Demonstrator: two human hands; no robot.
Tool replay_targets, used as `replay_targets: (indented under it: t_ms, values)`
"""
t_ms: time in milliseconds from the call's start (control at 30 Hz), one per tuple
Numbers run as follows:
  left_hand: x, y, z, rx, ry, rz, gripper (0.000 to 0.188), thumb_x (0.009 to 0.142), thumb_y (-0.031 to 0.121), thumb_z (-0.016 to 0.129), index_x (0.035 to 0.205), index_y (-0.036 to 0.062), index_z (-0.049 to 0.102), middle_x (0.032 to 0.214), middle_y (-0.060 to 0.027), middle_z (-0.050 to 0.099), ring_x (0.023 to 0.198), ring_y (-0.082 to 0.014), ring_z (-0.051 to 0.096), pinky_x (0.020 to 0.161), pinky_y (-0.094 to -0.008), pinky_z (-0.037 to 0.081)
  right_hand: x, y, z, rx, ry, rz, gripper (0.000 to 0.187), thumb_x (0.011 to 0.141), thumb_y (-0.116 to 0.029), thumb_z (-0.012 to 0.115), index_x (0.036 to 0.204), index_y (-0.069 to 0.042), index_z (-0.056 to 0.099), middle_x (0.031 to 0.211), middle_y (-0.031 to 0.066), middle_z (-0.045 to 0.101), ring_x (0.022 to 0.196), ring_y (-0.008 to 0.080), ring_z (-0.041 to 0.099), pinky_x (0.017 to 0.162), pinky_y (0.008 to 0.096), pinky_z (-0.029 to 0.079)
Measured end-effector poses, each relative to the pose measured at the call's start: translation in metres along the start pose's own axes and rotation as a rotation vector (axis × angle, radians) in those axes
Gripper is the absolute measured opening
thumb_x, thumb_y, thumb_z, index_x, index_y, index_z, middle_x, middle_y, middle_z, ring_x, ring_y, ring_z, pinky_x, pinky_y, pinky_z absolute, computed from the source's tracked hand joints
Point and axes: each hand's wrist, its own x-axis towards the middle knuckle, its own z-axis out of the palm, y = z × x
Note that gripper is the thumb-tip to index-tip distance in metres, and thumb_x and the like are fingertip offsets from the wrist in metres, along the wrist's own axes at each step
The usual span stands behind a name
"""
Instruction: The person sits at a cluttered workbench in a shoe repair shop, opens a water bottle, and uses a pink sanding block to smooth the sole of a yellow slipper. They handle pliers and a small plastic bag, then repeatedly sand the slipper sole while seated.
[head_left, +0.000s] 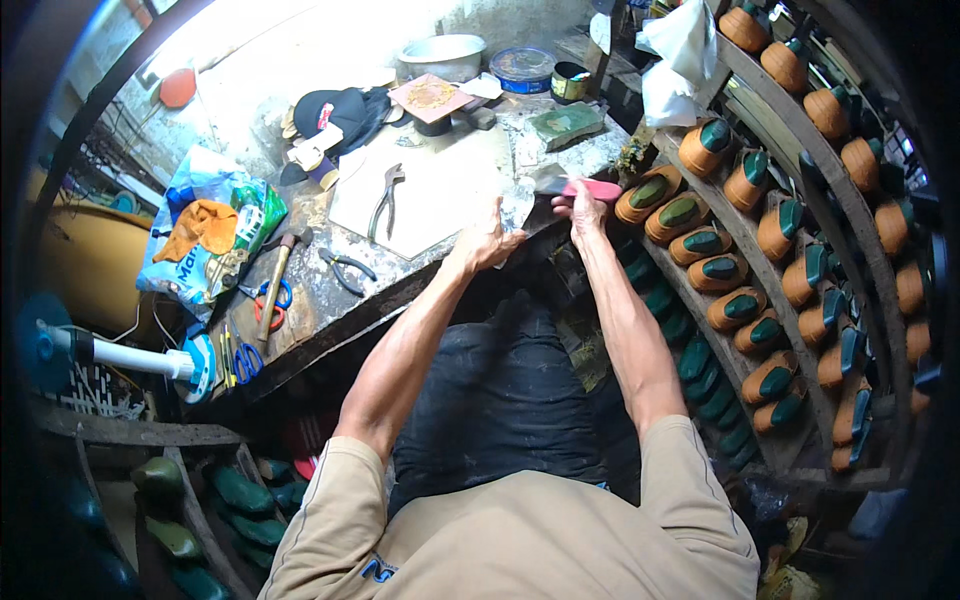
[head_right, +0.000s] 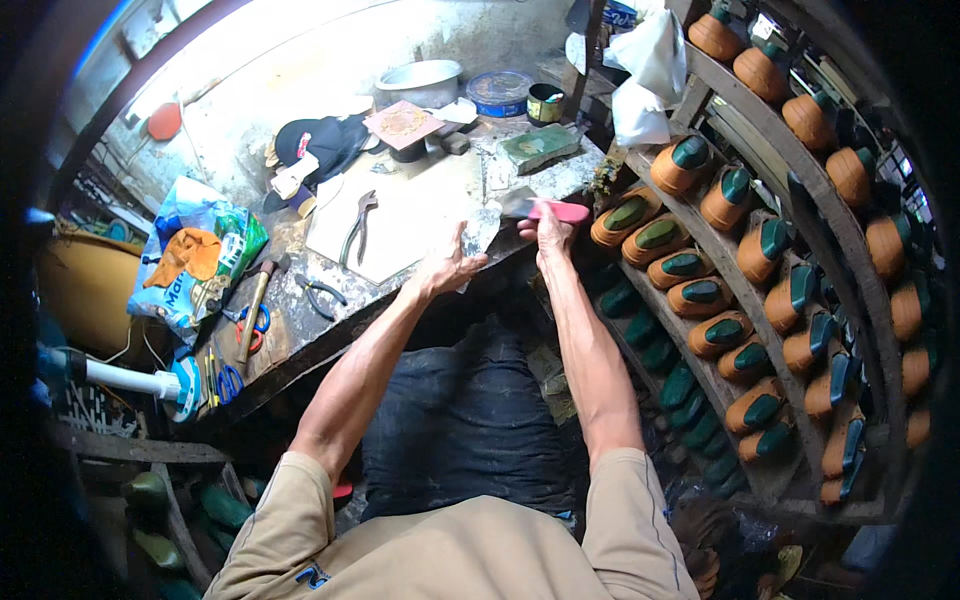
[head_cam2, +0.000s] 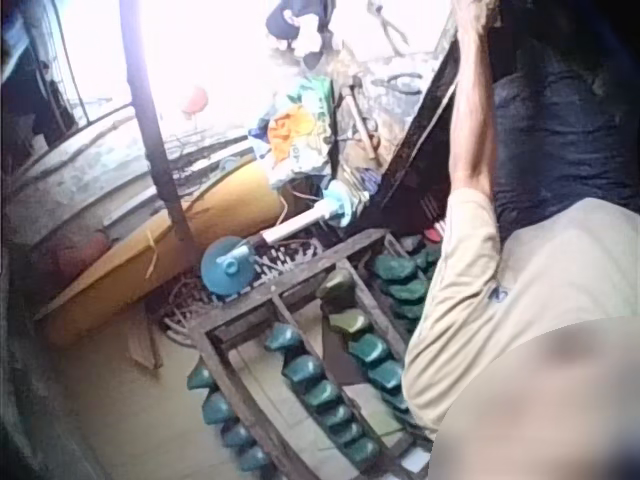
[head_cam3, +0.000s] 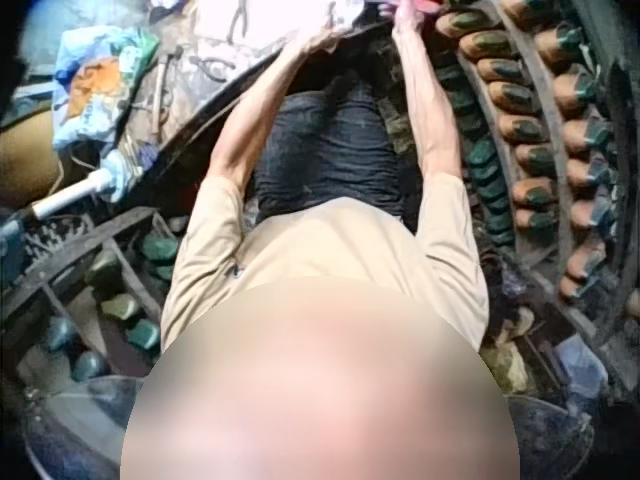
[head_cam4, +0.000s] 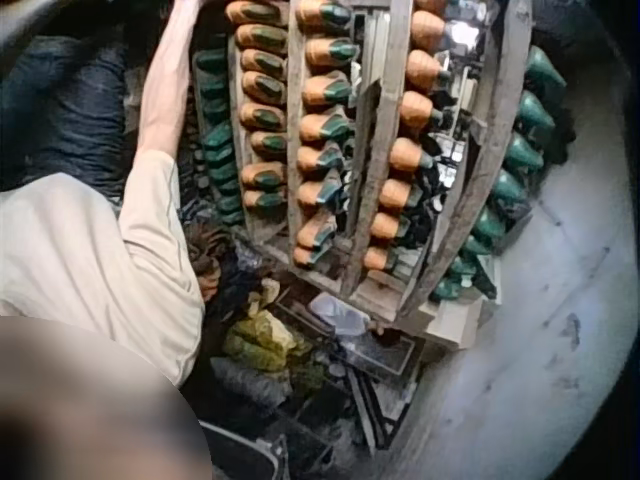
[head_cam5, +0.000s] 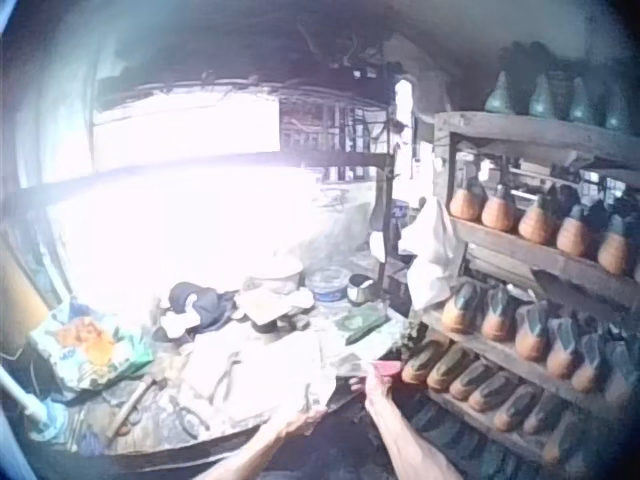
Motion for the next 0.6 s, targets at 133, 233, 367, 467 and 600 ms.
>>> replay_targets:
  t_ms: [133, 233, 367, 467, 600]
  values:
    - [0.044, -0.011, 0.000, -0.009, -0.115, -0.063, 0.096, 0.089, 0.042, 0.087, 0.160, -0.0062, 0.044, 0.144, -0.0351, 0.061, 0.134, -0.0445, 0.062, 0.115, -0.0507, 0.051, 0.008, 0.002, 0.000, 0.001, 0.162, -0.193, 0.029, 0.099, -0.029, 0.079, 0.114, -0.005, 0.077, 0.087, 0.0058, 0.075, 0.061, 0.0190, 0.075, 0.048, 0.0277, 0.058]
    - [0.056, -0.016, -0.010, -0.147, -0.180, -0.052, 0.099, 0.086, 0.039, 0.090, 0.161, -0.0052, 0.043, 0.147, -0.0335, 0.059, 0.133, -0.0425, 0.063, 0.112, -0.0487, 0.053, 0.012, 0.003, -0.002, 0.110, 0.003, 0.029, 0.026, 0.098, -0.030, 0.079, 0.110, -0.008, 0.078, 0.082, 0.0020, 0.073, 0.058, 0.0150, 0.072, 0.045, 0.0257, 0.055]
    - [0.057, -0.024, -0.021, -0.198, -0.263, -0.031, 0.102, 0.087, 0.040, 0.089, 0.164, -0.0032, 0.040, 0.159, -0.0310, 0.052, 0.143, -0.0422, 0.056, 0.118, -0.0477, 0.049, 0.012, 0.002, -0.008, 0.034, 0.172, -0.121, 0.023, 0.099, -0.030, 0.077, 0.108, -0.009, 0.083, 0.089, 0.0030, 0.078, 0.055, 0.0138, 0.070, 0.047, 0.0250, 0.052]
    - [0.053, -0.027, -0.019, -0.204, -0.171, 0.072, 0.099, 0.090, 0.043, 0.086, 0.167, 0.0011, 0.038, 0.160, -0.0303, 0.051, 0.145, -0.0433, 0.055, 0.120, -0.0504, 0.047, 0.011, 0.005, -0.007, -0.057, 0.045, -0.032, 0.026, 0.098, -0.030, 0.077, 0.111, -0.008, 0.083, 0.088, 0.0030, 0.078, 0.055, 0.0133, 0.069, 0.046, 0.0233, 0.051]
    - [0.030, -0.026, -0.024, -0.141, 0.167, 0.271, 0.087, 0.097, 0.040, 0.082, 0.168, 0.0112, 0.040, 0.153, -0.0304, 0.059, 0.138, -0.0454, 0.061, 0.116, -0.0533, 0.050, 0.010, 0.013, -0.001, 0.121, 0.106, -0.087, 0.028, 0.099, -0.032, 0.078, 0.114, -0.009, 0.074, 0.082, 0.0062, 0.075, 0.057, 0.0178, 0.072, 0.046, 0.0258, 0.055]
